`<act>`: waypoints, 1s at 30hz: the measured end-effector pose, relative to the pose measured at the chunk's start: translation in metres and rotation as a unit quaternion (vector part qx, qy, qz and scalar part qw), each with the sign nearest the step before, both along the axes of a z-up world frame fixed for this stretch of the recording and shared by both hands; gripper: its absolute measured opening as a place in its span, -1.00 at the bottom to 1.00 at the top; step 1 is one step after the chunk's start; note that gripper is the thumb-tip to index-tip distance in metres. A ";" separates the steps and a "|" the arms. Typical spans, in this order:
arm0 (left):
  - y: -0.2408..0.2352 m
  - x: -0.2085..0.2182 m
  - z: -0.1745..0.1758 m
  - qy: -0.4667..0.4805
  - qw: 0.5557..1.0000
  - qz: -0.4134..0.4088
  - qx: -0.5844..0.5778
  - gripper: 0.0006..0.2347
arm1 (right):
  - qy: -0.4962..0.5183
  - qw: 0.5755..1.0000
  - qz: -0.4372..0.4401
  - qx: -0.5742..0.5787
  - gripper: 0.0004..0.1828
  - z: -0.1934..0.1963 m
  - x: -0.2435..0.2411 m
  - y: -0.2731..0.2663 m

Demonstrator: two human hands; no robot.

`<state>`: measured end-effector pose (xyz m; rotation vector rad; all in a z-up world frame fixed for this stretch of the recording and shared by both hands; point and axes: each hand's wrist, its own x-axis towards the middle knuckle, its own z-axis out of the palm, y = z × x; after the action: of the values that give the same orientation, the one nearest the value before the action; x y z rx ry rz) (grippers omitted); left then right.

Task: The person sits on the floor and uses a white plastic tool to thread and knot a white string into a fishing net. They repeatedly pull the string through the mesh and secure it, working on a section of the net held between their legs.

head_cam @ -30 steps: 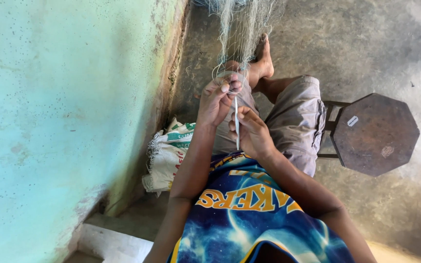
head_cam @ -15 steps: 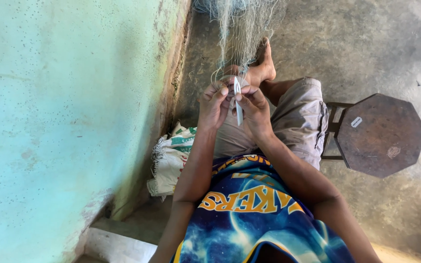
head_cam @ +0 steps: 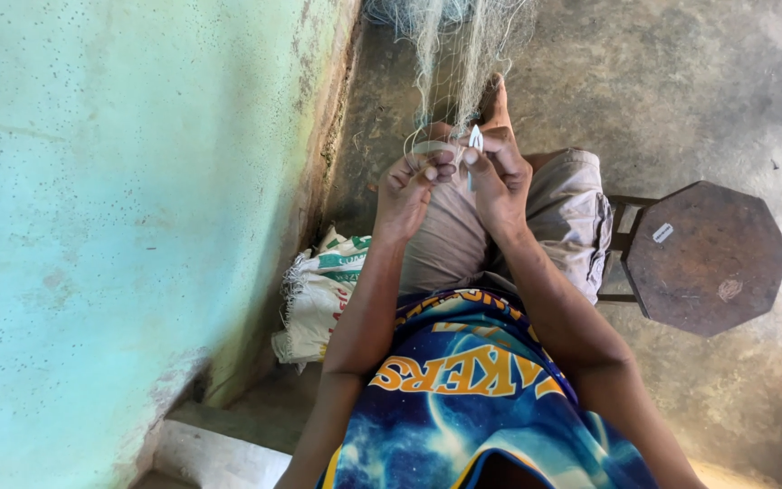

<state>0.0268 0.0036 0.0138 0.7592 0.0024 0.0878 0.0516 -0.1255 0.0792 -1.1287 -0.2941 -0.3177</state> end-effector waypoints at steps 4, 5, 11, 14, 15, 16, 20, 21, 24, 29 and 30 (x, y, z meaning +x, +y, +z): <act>0.002 0.005 -0.014 -0.005 0.999 0.016 0.028 -0.87 | -0.103 0.988 -0.012 -0.111 -0.83 0.013 0.006 -0.012; 0.002 0.006 -0.021 -0.004 0.999 0.018 0.035 -0.86 | -0.133 0.984 -0.015 -0.114 -0.84 0.008 0.010 -0.019; 0.007 0.009 -0.028 -0.008 0.999 0.033 0.031 -0.83 | -0.197 0.962 -0.064 -0.177 -0.76 0.059 -0.013 -0.027; 0.005 0.006 -0.010 0.006 0.998 0.048 0.042 -0.85 | -0.163 0.965 -0.070 -0.192 -0.76 0.060 -0.023 -0.029; 0.005 0.007 -0.010 0.006 0.998 0.048 0.042 -0.85 | -0.162 0.965 -0.069 -0.192 -0.76 0.051 -0.023 -0.035; 0.005 0.008 -0.009 0.007 0.997 0.057 0.044 -0.86 | -0.139 0.970 -0.075 -0.184 -0.76 0.043 -0.023 -0.041; 0.007 0.009 -0.003 0.011 0.995 0.074 0.060 -0.84 | -0.106 0.975 -0.077 -0.181 -0.74 0.051 -0.027 -0.055; 0.007 0.009 -0.003 0.012 0.995 0.074 0.060 -0.84 | -0.105 0.975 -0.077 -0.181 -0.74 0.051 -0.026 -0.056; 0.006 0.010 -0.004 0.008 0.995 0.081 0.059 -0.84 | -0.110 0.977 -0.080 -0.162 -0.70 0.050 -0.023 -0.061; 0.004 0.006 0.002 -0.035 0.990 0.121 0.056 -0.87 | -0.103 0.991 -0.026 -0.079 -0.79 0.024 -0.023 -0.084; 0.003 0.007 0.001 -0.034 0.990 0.121 0.057 -0.87 | -0.103 0.991 -0.026 -0.079 -0.79 0.029 -0.028 -0.082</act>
<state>0.0333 0.0069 0.0148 0.8667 0.0244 0.3482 0.0232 -0.2073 0.1079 -1.2628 -0.4796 -0.4639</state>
